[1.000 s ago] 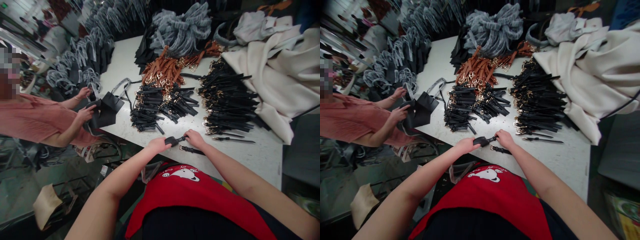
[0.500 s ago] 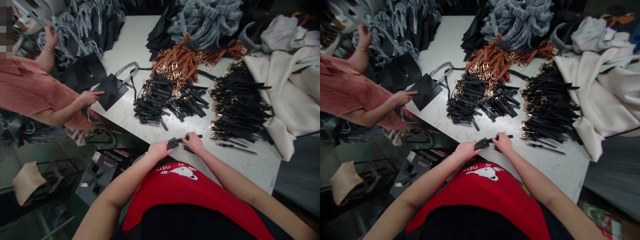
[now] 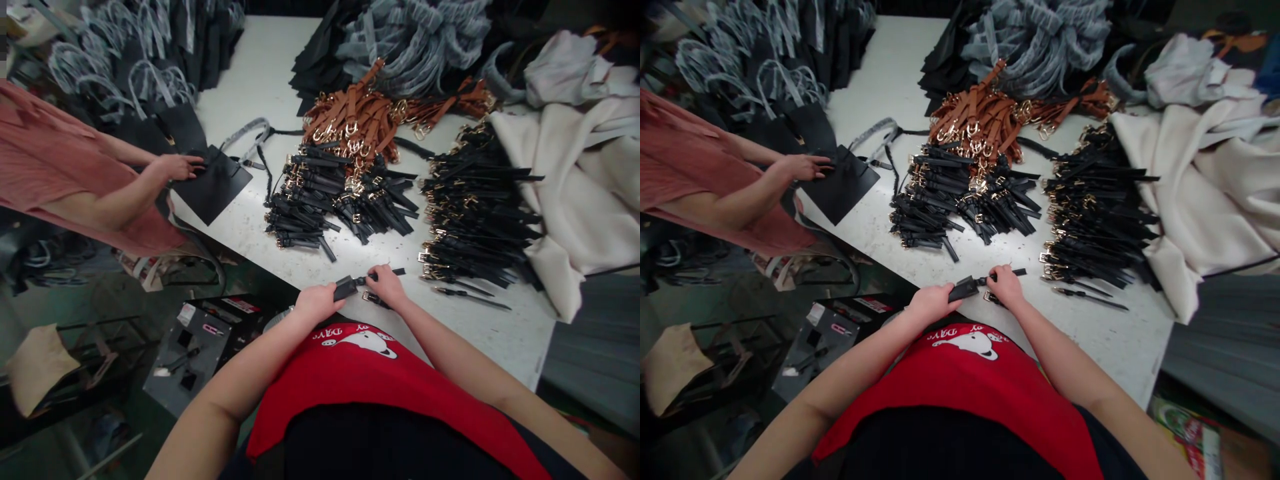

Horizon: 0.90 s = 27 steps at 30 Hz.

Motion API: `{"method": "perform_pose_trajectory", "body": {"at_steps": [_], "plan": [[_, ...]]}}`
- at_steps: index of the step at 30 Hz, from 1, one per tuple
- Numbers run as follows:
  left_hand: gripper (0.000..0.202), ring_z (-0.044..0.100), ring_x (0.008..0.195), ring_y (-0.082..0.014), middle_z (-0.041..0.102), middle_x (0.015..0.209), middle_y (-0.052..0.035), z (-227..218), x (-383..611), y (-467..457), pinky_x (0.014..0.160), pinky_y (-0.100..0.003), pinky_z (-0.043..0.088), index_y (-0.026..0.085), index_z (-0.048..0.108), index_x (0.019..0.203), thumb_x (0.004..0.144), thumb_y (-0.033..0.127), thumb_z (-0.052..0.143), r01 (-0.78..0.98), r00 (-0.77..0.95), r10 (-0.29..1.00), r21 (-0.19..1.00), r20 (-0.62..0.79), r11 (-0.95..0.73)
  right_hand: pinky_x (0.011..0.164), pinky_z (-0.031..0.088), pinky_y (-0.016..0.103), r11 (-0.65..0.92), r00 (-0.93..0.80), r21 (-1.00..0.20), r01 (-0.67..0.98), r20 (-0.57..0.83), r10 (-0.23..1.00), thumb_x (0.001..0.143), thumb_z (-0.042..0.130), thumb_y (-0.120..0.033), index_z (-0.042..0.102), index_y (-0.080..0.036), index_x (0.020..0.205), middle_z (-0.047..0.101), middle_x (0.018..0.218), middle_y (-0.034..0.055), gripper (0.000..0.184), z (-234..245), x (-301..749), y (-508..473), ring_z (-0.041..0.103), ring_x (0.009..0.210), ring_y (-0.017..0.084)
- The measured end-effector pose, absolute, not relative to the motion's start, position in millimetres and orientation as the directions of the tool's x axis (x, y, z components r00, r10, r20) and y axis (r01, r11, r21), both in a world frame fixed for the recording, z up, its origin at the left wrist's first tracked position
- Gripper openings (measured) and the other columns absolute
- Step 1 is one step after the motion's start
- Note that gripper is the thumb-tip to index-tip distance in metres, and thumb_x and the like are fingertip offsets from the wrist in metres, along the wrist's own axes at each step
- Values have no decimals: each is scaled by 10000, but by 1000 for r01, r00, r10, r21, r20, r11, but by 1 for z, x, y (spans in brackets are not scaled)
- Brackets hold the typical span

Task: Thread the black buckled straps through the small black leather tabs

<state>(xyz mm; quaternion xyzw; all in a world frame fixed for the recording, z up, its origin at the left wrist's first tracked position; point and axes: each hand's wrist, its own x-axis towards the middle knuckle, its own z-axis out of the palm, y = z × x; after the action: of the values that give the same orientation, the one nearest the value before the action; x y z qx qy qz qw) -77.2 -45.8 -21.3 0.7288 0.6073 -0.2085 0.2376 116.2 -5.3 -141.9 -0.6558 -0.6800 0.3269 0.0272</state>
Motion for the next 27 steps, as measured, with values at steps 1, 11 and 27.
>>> {"method": "perform_pose_trajectory", "body": {"at_steps": [1,11,27], "plan": [[454,630,777,-251,665,859,-75,-21,-77,-45,650,-344,483,215,536,1003,782,571,360,984,180,787,94,-591,-154,714,388,265,-72,-144,-480,874,-398,906,753,487,-312,577,-214,900,516,935,53,198,-141,116,-5,528,831,168],[451,628,799,-250,663,873,-78,-21,-76,-45,669,-345,480,212,534,1013,787,563,364,984,178,780,103,-600,-145,717,380,258,-58,-168,-466,883,-430,887,756,485,-316,575,-214,888,504,928,49,190,-137,117,-3,518,836,162],[474,623,832,-253,662,918,-84,-16,-68,-43,692,-344,479,216,526,1035,777,582,370,992,125,754,72,-645,-103,808,329,287,454,-617,-474,755,-278,736,805,476,-223,579,-235,1050,548,1063,64,266,-123,143,3,488,961,182]]}}
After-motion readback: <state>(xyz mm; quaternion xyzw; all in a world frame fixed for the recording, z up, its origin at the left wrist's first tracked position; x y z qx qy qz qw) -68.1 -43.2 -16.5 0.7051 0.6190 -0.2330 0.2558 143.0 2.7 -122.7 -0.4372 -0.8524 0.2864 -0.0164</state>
